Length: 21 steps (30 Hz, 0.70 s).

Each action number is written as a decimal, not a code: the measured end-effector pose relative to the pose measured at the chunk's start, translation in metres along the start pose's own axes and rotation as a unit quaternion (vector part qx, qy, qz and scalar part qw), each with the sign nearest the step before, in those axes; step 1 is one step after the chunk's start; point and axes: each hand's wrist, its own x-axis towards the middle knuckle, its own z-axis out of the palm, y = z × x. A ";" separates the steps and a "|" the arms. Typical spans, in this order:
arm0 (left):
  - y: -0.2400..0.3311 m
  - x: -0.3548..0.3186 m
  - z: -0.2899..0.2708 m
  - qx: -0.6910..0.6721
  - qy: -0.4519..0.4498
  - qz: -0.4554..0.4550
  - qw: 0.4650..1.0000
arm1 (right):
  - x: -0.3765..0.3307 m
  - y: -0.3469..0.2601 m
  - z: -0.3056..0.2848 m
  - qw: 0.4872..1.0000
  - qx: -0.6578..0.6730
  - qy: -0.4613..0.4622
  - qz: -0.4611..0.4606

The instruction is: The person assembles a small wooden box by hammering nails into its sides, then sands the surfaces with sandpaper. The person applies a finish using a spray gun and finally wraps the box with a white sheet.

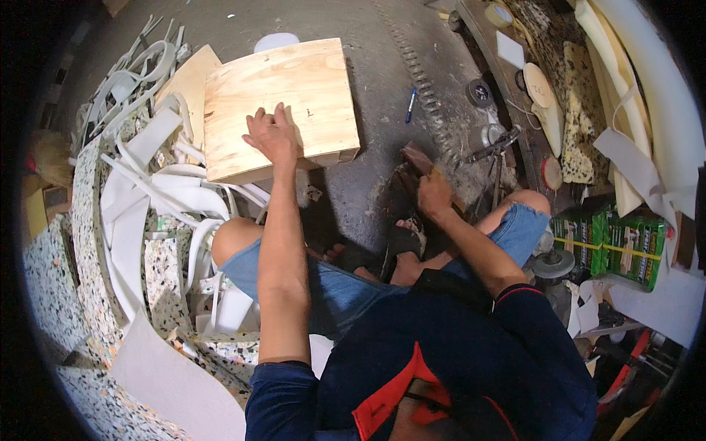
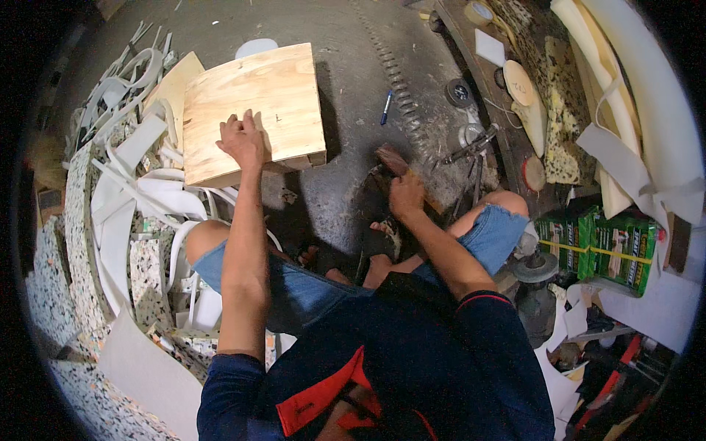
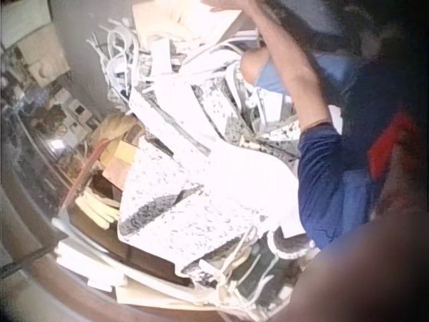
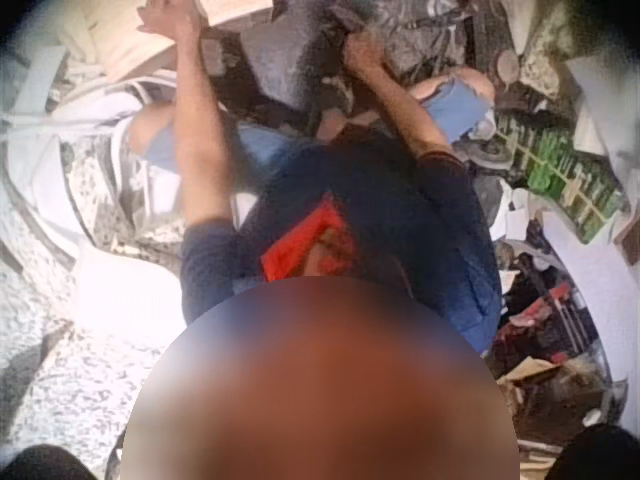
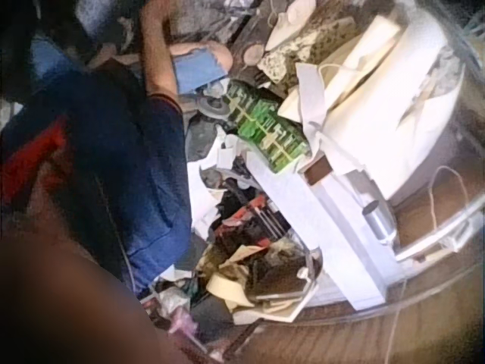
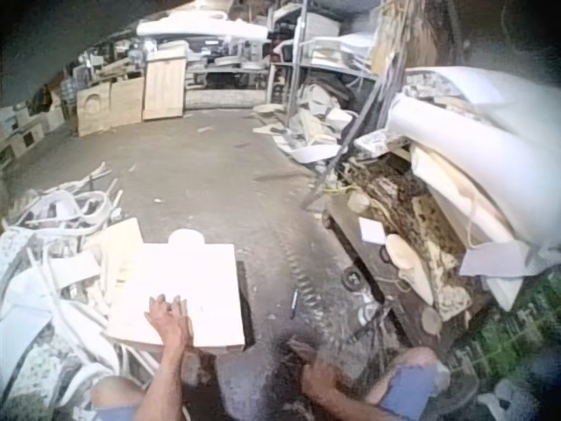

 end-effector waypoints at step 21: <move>0.048 -0.002 0.006 0.262 -0.141 0.090 0.950 | 0.206 -0.039 -0.189 0.830 0.528 0.133 -0.123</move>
